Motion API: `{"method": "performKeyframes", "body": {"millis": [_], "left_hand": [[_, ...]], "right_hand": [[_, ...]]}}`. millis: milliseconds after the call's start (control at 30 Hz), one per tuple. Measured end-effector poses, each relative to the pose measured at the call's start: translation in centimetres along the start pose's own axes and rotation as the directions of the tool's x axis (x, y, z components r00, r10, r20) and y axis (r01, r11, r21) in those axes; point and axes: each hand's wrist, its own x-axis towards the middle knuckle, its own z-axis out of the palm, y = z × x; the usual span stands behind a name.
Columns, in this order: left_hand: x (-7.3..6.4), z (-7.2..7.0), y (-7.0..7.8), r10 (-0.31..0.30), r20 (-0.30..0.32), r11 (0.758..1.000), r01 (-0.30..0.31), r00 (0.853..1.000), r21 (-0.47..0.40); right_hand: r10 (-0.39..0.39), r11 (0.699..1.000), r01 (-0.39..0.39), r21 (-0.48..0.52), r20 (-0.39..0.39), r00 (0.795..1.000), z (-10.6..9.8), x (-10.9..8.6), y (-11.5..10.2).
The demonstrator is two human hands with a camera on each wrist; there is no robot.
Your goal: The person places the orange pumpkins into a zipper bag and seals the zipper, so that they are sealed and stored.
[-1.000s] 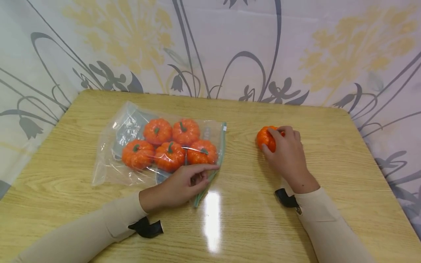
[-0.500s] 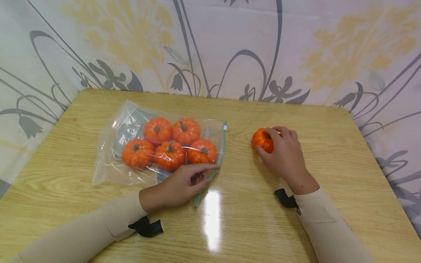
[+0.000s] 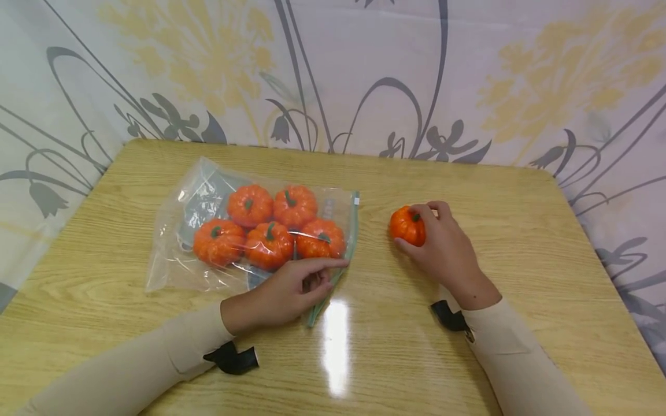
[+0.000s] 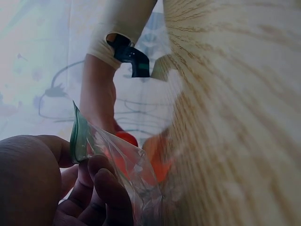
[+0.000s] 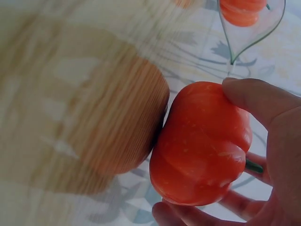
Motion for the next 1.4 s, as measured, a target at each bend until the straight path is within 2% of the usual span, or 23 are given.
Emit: {"method": "performKeyframes", "body": {"millis": [200,533,900,1100,1400], "left_hand": [[0.0,0.1,-0.1,-0.002,0.005,1.0,0.002,1.0,0.008],[0.0,0.0,-0.1,-0.023,0.014,1.0,0.023,1.0,-0.005],[0.0,-0.2,0.3,-0.023,0.017,1.0,0.023,1.0,0.006],[0.1,-0.2,0.2,-0.015,0.01,1.0,0.014,1.0,0.01],[0.1,-0.2,0.1,-0.02,0.021,1.0,0.02,1.0,-0.006]], "right_hand": [[0.023,1.0,-0.024,0.019,0.058,0.998,0.0,-0.1,-0.1],[0.003,0.998,-0.01,0.06,0.112,0.994,-0.3,-0.1,-0.5],[-0.065,0.989,0.046,0.141,0.14,0.988,-0.6,-0.5,-1.6],[-0.077,0.989,0.059,0.135,0.139,0.987,-0.5,-0.6,-1.7],[-0.076,0.995,0.063,0.079,0.183,0.98,-0.3,-0.7,-2.0]]}}
